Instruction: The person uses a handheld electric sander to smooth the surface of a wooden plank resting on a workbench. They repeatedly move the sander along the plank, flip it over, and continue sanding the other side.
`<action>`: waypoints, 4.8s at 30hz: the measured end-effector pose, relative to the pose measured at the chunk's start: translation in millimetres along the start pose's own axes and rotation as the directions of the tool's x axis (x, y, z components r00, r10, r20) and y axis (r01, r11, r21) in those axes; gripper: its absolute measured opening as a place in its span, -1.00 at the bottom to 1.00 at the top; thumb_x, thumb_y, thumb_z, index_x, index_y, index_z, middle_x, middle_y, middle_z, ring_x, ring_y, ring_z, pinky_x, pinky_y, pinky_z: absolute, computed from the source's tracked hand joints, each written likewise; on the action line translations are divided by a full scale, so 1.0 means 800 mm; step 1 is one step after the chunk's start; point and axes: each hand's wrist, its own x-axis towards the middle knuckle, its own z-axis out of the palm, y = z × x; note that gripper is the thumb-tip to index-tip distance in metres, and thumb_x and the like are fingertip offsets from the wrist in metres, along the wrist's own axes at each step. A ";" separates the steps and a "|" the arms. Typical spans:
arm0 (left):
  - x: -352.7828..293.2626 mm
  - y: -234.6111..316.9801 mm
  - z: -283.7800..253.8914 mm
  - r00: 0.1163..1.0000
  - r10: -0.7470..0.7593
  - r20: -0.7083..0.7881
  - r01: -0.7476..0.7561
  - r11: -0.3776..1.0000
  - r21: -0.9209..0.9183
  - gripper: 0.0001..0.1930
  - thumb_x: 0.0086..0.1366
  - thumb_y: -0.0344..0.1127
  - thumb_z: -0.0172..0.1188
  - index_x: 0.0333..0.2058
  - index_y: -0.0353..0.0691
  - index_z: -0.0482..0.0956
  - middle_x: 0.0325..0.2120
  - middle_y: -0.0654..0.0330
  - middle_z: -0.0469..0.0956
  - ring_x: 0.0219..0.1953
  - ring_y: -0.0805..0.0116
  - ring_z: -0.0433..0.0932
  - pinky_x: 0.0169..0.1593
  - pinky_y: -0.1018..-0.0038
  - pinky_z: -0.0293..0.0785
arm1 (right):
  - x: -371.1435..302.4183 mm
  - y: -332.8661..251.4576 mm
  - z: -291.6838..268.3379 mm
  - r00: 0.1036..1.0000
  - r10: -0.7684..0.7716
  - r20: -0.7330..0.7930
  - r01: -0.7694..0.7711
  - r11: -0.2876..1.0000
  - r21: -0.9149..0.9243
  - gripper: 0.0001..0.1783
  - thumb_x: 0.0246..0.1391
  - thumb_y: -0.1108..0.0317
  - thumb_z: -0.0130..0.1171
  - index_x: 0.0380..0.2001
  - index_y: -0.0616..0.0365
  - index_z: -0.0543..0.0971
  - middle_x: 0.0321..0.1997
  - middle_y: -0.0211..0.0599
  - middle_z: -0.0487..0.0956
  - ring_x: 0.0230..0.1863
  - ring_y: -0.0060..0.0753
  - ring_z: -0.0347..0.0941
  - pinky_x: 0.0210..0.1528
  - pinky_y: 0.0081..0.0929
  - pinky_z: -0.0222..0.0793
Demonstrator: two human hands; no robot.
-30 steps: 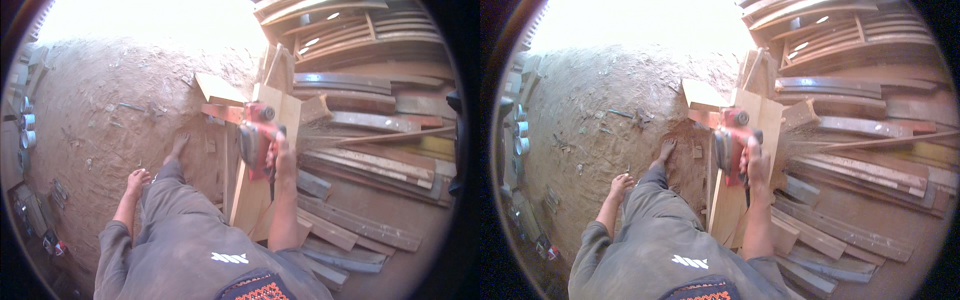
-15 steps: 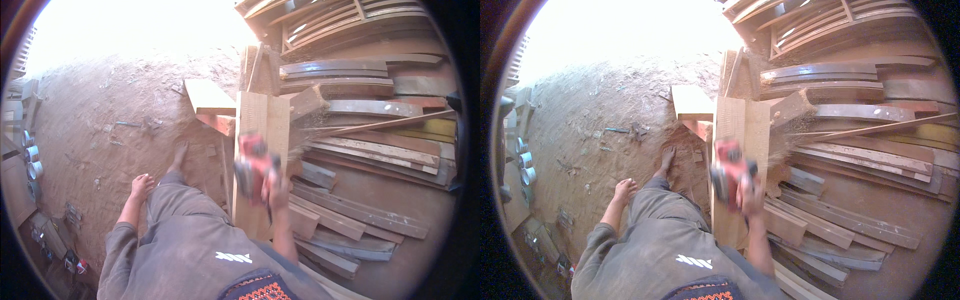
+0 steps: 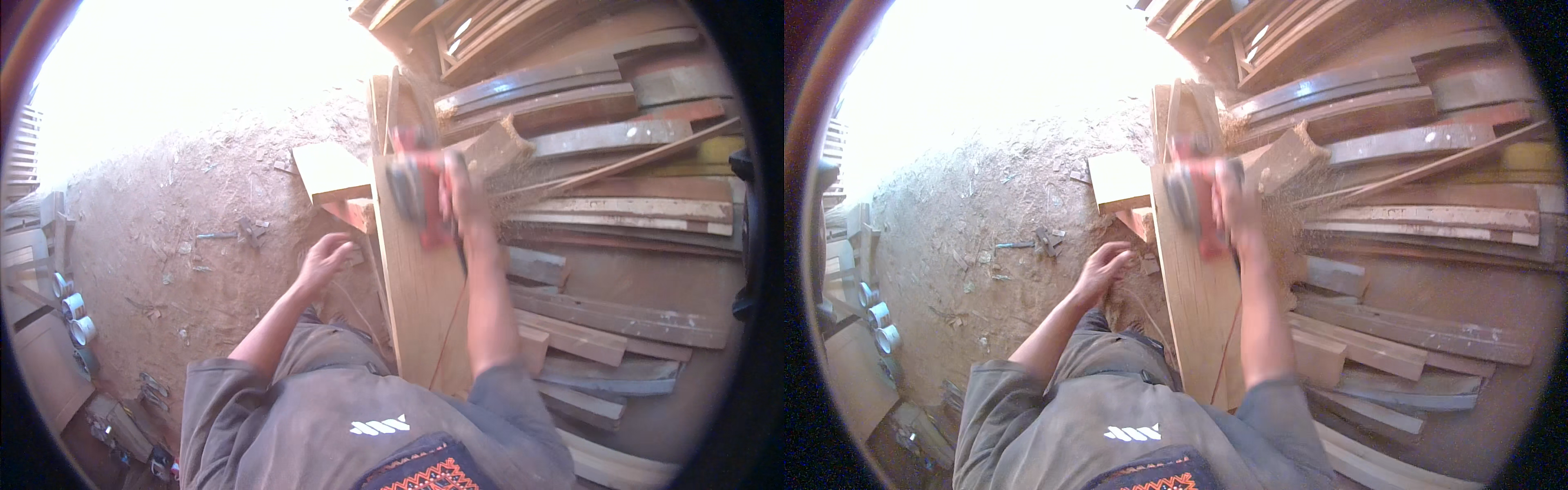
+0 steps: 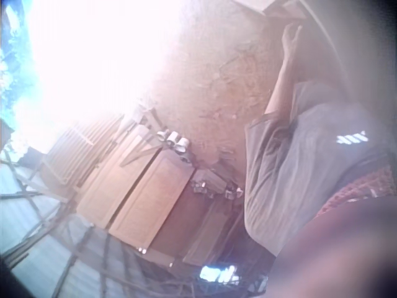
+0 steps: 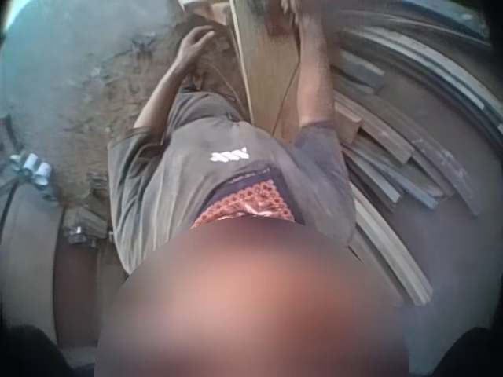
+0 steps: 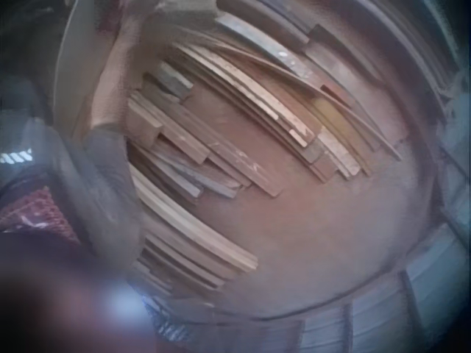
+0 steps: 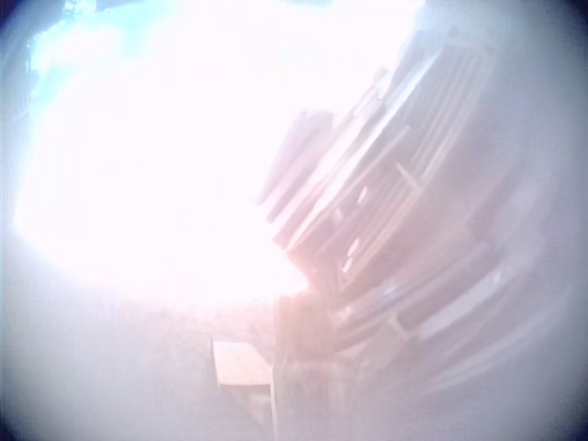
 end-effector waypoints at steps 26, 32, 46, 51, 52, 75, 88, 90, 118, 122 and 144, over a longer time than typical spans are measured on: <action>0.016 0.025 0.101 0.973 0.229 -0.029 -0.183 0.843 0.505 -0.53 0.53 -0.26 0.02 0.33 -0.16 0.16 0.05 -0.16 0.60 0.07 -0.14 0.63 0.11 0.04 0.50 | -0.133 0.098 -0.073 0.991 -0.053 -0.120 0.053 0.999 -0.005 -0.45 0.40 -0.10 0.04 -0.60 0.01 0.48 -0.73 -0.62 0.34 -0.73 -0.73 0.24 -0.66 -0.60 0.11; 0.020 0.017 0.099 0.970 0.240 -0.045 -0.182 0.834 0.521 -0.54 0.54 -0.18 0.01 0.32 -0.13 0.21 0.04 -0.19 0.63 0.11 -0.23 0.61 0.17 -0.02 0.46 | 0.072 -0.006 -0.061 0.998 0.045 -0.043 -0.045 0.999 0.009 -0.47 0.34 -0.13 0.08 -0.15 0.13 0.75 -0.60 -0.51 0.47 -0.65 -0.61 0.34 -0.55 -0.51 0.31; 0.008 -0.031 0.090 0.931 0.333 -0.149 -0.222 0.841 0.494 -0.41 0.50 0.05 0.19 0.27 -0.28 0.38 -0.05 0.05 0.63 -0.16 0.31 0.66 -0.18 0.35 0.61 | -0.368 0.207 -0.090 0.976 -0.048 -0.214 0.042 0.999 -0.031 -0.48 0.36 -0.08 0.11 -0.52 0.11 0.60 -0.66 -0.58 0.40 -0.66 -0.70 0.32 -0.61 -0.54 0.24; -0.132 -0.136 0.095 0.997 -0.048 0.065 0.036 0.984 0.175 -0.29 0.49 0.28 0.09 0.26 -0.28 0.39 0.00 0.00 0.59 -0.07 0.17 0.65 -0.13 0.28 0.64 | -0.580 0.295 -0.114 0.940 0.227 -0.255 -0.203 0.972 0.118 -0.51 0.39 0.00 0.11 -0.47 0.18 0.62 -0.63 -0.44 0.50 -0.57 -0.58 0.44 -0.52 -0.44 0.32; -0.167 -0.163 0.106 0.977 -0.159 0.142 0.150 0.986 0.077 -0.28 0.48 0.29 0.08 0.25 -0.29 0.39 0.03 -0.03 0.58 -0.06 0.14 0.66 -0.10 0.25 0.65 | -0.616 0.306 -0.120 0.934 0.244 -0.261 -0.208 0.965 0.159 -0.49 0.39 -0.05 0.11 -0.45 0.16 0.61 -0.65 -0.50 0.46 -0.62 -0.64 0.39 -0.59 -0.52 0.26; -0.321 -0.230 0.196 0.930 0.368 0.026 -0.316 0.758 0.570 -0.28 0.34 0.26 0.31 0.00 -0.43 0.55 -0.13 -0.10 0.66 -0.07 0.15 0.67 -0.03 0.27 0.62 | -0.755 0.387 -0.126 0.906 0.148 -0.396 -0.033 0.959 0.282 -0.50 0.42 -0.02 0.14 -0.43 0.21 0.58 -0.65 -0.49 0.43 -0.70 -0.65 0.29 -0.67 -0.56 0.14; -0.314 -0.259 0.132 0.946 -0.253 0.203 0.230 0.965 0.127 -0.30 0.33 0.13 0.39 0.11 -0.44 0.52 -0.04 -0.04 0.64 -0.07 0.13 0.69 -0.04 0.24 0.66 | -0.773 0.386 -0.140 0.889 0.206 -0.408 -0.076 0.946 0.314 -0.48 0.43 -0.08 0.07 -0.32 0.24 0.56 -0.63 -0.46 0.40 -0.68 -0.59 0.32 -0.68 -0.52 0.19; -0.313 -0.258 0.127 0.904 -0.344 0.254 0.362 0.932 -0.023 -0.34 0.38 0.09 0.35 0.18 -0.37 0.51 0.10 0.02 0.61 0.10 0.10 0.62 0.20 0.19 0.53 | -0.781 0.386 -0.138 0.866 0.239 -0.439 -0.099 0.943 0.317 -0.47 0.44 -0.08 0.07 -0.32 0.25 0.55 -0.64 -0.45 0.40 -0.69 -0.58 0.31 -0.69 -0.52 0.19; -0.347 0.085 0.326 0.536 0.620 0.573 -0.235 0.761 -0.604 0.00 0.10 0.01 0.62 0.34 -0.43 0.29 0.24 0.05 0.45 0.30 0.22 0.39 0.39 0.30 0.27 | -0.740 0.363 -0.108 0.871 0.204 -0.446 -0.079 0.956 0.284 -0.47 0.38 -0.13 0.15 -0.28 0.21 0.53 -0.68 -0.50 0.38 -0.71 -0.59 0.27 -0.65 -0.52 0.15; -0.343 0.086 0.325 0.511 0.618 0.597 -0.209 0.763 -0.611 0.01 0.15 -0.04 0.59 0.36 -0.46 0.20 0.31 -0.03 0.37 0.40 0.15 0.29 0.52 0.24 0.11 | -0.737 0.366 -0.111 0.875 0.221 -0.432 -0.103 0.955 0.280 -0.47 0.38 -0.13 0.16 -0.29 0.22 0.54 -0.67 -0.50 0.39 -0.71 -0.60 0.27 -0.66 -0.51 0.13; -0.413 0.064 0.120 0.604 0.700 0.381 -0.367 0.669 -0.647 0.24 0.29 0.68 -0.17 0.49 -0.45 0.01 0.43 -0.12 0.19 0.34 0.02 0.26 0.42 0.13 0.11 | -0.738 0.425 -0.114 0.882 0.322 -0.345 -0.285 0.946 0.154 -0.63 0.39 0.08 0.17 -0.29 0.19 0.64 -0.61 -0.46 0.51 -0.67 -0.62 0.38 -0.61 -0.46 0.28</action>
